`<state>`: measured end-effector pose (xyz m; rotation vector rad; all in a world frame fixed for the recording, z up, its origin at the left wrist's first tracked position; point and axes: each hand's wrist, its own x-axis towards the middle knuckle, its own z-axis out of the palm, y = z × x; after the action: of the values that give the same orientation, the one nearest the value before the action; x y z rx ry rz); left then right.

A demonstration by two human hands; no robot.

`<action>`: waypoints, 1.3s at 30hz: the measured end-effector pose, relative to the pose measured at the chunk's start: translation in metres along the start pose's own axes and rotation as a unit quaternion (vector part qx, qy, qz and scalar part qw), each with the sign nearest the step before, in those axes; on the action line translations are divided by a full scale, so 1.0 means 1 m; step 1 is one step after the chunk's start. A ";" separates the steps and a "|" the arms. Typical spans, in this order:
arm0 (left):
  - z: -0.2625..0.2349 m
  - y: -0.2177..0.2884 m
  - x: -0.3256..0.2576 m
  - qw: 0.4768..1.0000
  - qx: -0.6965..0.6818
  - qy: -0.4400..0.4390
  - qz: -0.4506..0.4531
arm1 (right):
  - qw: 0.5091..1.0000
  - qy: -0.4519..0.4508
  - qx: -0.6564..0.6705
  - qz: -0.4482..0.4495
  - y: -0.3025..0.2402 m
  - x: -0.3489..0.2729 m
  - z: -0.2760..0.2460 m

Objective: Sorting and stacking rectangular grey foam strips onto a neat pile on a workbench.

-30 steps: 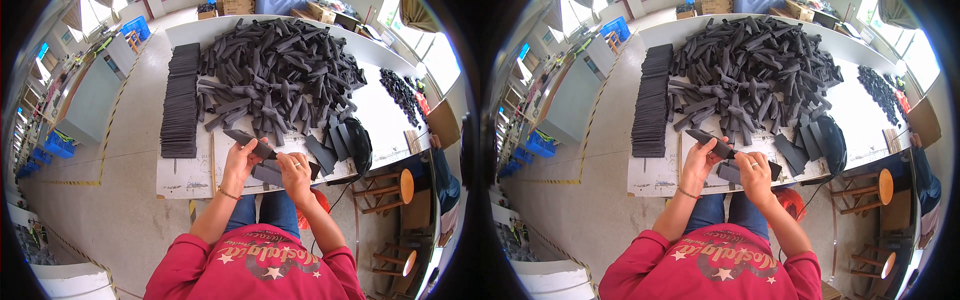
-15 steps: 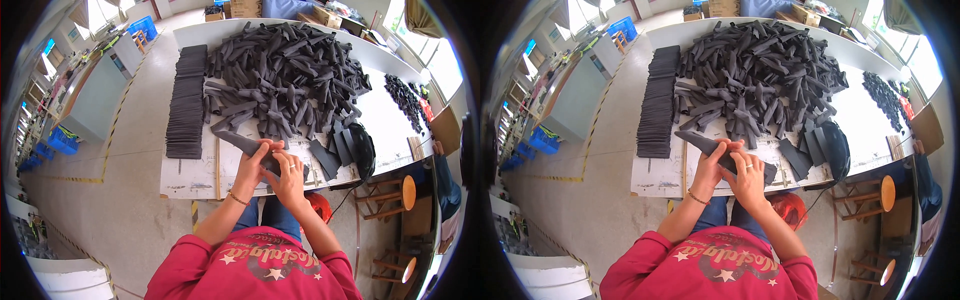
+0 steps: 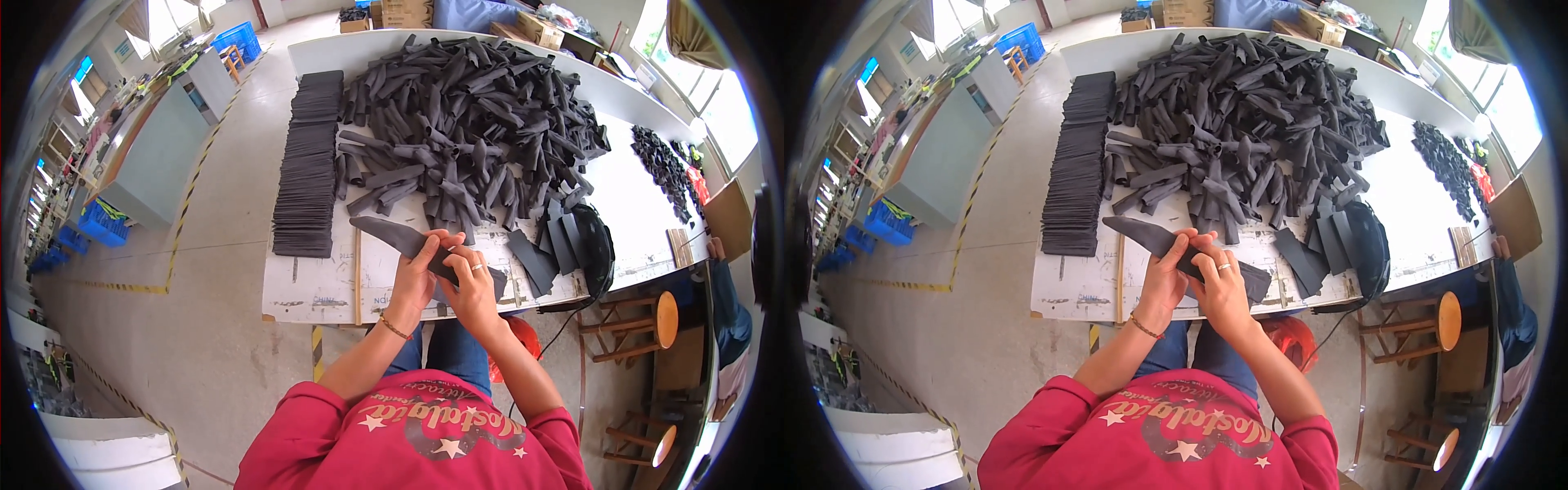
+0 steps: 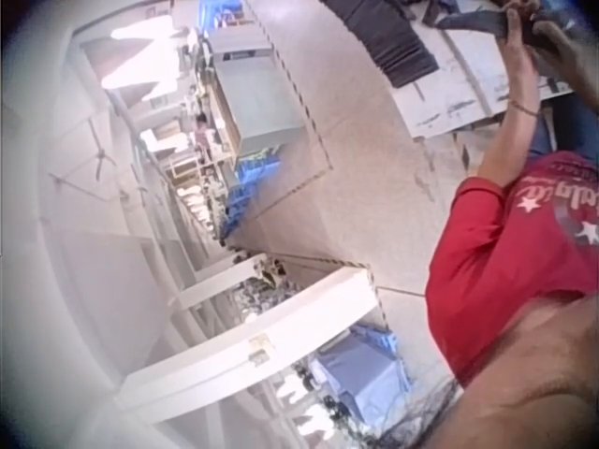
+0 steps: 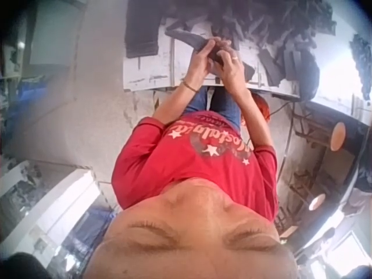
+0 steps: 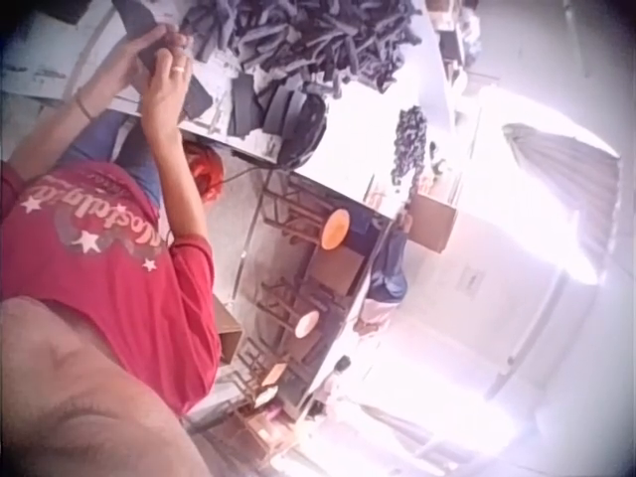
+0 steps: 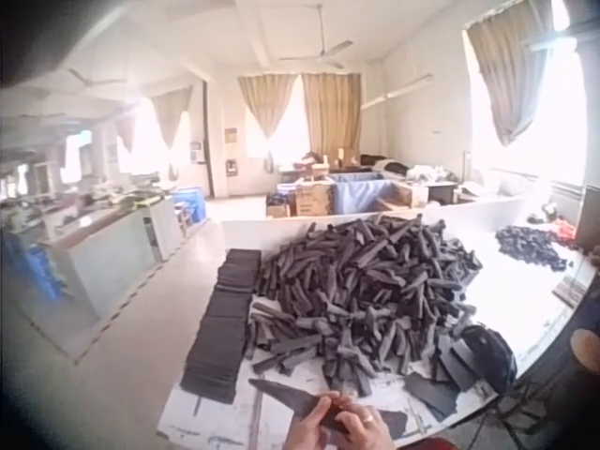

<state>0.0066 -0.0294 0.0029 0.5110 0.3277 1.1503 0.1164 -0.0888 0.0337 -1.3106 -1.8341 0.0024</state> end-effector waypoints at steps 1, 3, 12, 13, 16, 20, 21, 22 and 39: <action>0.000 0.000 0.000 1.000 0.001 0.000 0.001 | 1.000 0.000 0.001 -0.001 -0.001 0.002 0.002; -0.002 -0.001 0.001 1.000 -0.010 -0.009 0.003 | 1.000 -0.004 0.019 0.005 -0.003 0.004 0.006; -0.002 0.015 0.005 0.999 0.001 0.021 0.025 | 0.996 -0.055 -0.017 0.061 -0.003 -0.011 -0.021; -0.001 0.015 0.004 1.000 0.004 0.007 0.021 | 0.997 -0.060 -0.004 0.058 -0.004 -0.011 -0.023; -0.001 0.010 0.003 1.000 -0.008 0.016 0.024 | 0.999 -0.025 0.003 0.040 0.000 -0.009 -0.020; 0.001 0.007 0.001 0.999 -0.019 0.034 0.024 | 1.000 0.010 0.008 0.012 0.006 -0.015 -0.011; 0.002 0.007 0.001 0.999 -0.019 0.035 0.025 | 1.000 0.010 0.010 0.012 0.005 -0.015 -0.010; 0.002 0.006 0.000 0.999 -0.024 0.029 0.022 | 1.000 0.019 0.014 0.008 0.004 -0.013 -0.008; -0.001 0.005 -0.005 0.998 -0.041 0.043 0.000 | 0.996 -0.020 0.036 0.081 -0.007 0.001 0.000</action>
<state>0.0000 -0.0318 0.0046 0.3910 0.3523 1.1831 0.1112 -0.0911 0.0379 -1.4143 -1.7402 0.1824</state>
